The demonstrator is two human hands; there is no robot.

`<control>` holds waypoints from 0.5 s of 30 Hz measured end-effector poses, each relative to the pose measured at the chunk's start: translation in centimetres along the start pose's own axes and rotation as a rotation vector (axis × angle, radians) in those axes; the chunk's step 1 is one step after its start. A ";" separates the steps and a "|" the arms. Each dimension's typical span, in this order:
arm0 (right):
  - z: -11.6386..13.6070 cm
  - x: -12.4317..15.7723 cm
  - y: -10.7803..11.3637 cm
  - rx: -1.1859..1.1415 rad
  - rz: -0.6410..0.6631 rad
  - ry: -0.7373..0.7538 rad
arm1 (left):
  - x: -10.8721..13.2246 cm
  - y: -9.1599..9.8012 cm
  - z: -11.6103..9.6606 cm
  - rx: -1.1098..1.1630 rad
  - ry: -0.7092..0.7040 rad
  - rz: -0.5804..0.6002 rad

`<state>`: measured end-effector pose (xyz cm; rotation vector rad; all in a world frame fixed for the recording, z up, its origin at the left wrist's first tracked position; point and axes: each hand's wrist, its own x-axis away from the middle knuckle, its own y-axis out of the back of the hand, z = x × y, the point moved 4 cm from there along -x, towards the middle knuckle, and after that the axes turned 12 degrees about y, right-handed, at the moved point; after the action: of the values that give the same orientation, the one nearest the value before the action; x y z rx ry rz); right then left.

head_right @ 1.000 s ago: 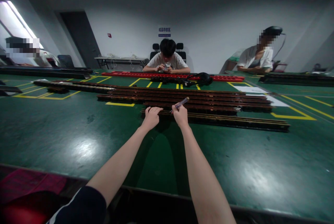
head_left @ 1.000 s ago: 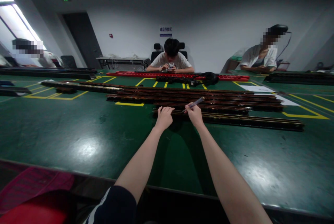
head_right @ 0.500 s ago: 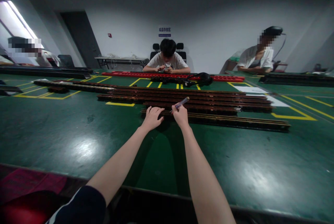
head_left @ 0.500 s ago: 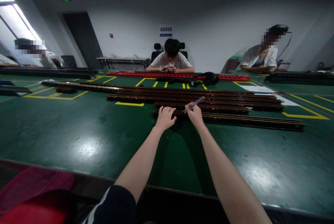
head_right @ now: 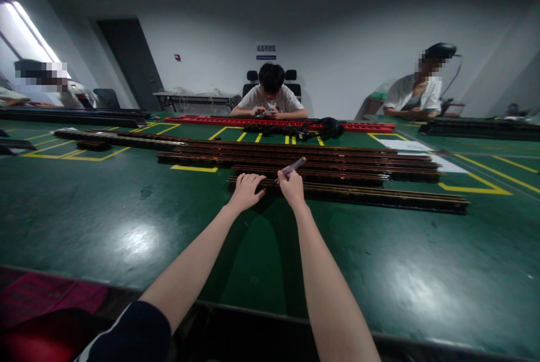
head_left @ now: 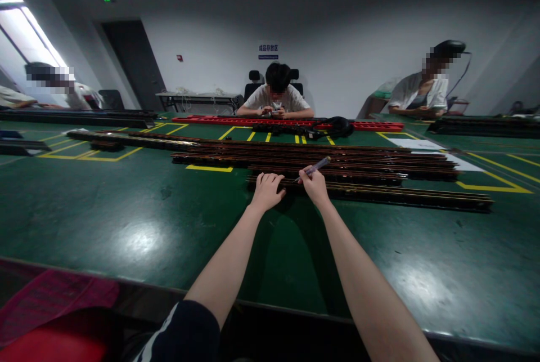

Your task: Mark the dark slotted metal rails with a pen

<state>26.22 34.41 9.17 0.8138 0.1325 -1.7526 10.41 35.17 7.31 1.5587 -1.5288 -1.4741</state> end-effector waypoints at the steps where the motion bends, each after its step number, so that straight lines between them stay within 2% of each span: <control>1: 0.0 0.0 0.0 0.002 -0.003 0.005 | 0.0 0.0 0.0 0.004 -0.002 -0.001; 15: 0.1 -0.1 -0.2 0.053 -0.026 0.057 | 0.1 0.0 -0.3 -0.067 -0.009 -0.060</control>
<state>26.05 34.47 9.22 0.9047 0.1363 -1.7645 10.61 34.99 7.35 1.5728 -1.4338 -1.5515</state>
